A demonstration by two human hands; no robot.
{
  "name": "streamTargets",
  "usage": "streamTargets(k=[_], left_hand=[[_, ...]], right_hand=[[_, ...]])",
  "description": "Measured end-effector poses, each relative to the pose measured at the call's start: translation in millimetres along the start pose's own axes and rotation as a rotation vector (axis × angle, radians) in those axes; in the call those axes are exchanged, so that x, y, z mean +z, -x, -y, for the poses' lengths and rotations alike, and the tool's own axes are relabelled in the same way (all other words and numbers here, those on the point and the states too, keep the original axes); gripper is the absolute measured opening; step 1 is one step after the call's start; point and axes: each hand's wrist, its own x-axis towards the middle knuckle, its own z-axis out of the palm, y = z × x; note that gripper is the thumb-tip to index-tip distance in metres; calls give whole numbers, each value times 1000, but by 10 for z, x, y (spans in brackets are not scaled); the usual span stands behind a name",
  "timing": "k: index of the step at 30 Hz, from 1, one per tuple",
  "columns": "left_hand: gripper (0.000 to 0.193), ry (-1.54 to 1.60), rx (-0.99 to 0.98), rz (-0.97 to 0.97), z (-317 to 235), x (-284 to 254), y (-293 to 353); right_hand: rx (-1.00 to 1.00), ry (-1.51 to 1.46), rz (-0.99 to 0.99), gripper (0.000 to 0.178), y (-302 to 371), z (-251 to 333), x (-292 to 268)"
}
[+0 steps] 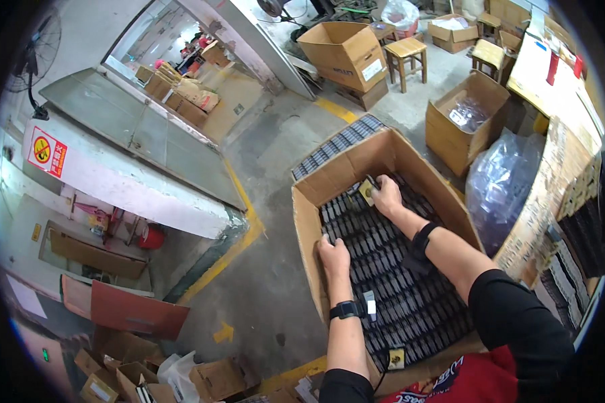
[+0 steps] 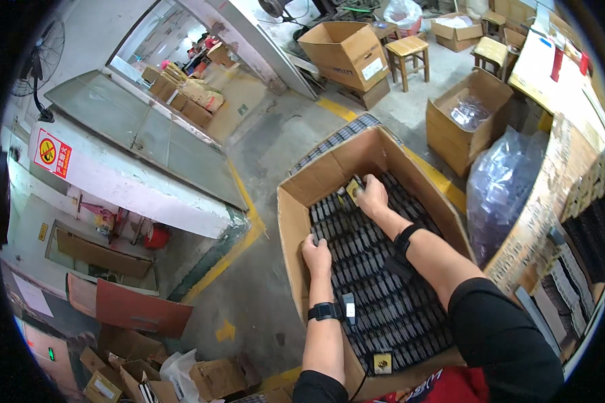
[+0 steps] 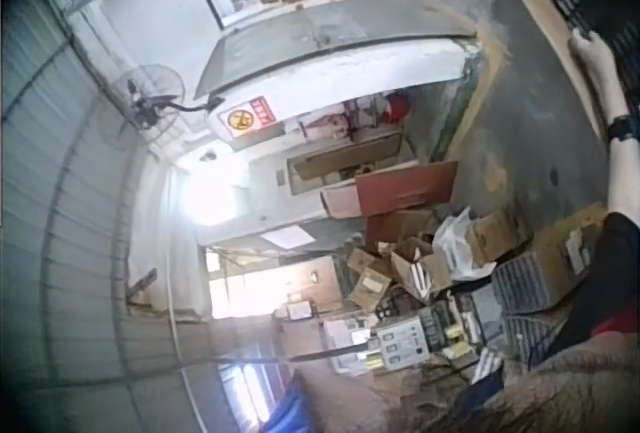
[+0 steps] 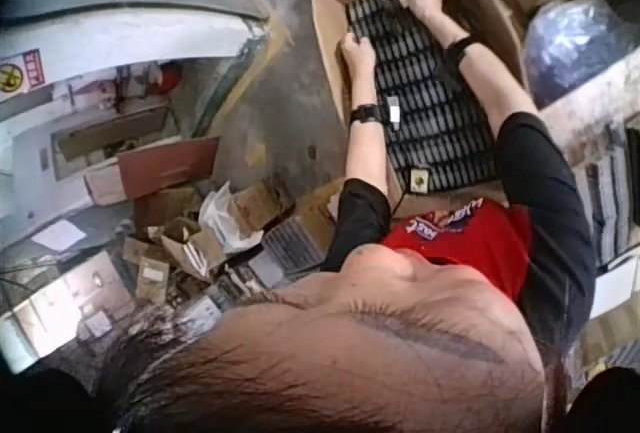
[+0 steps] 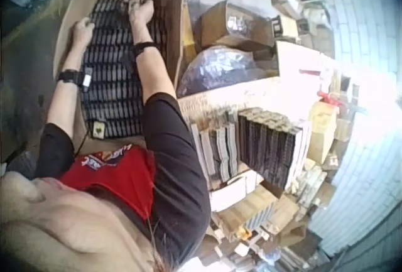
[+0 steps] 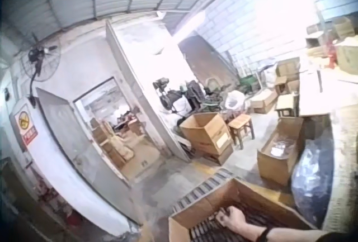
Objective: The person repeatedly picks up small black rectangular items from a large cardboard box and places them onto a wooden table. The items are arranged in neat rows on the table surface. The person handles the items by hand, moving them in batches from the box to the table.
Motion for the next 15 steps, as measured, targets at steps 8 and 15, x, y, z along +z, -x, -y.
streamTargets(k=[8,15], left_hand=[[33,-317,114,8,-52,378,-826],[30,-157,34,104,202,630,-1296]], right_hand=[[-128,179,263,34,-59,-443,1036],[-60,270,454,38,-244,-434,980]])
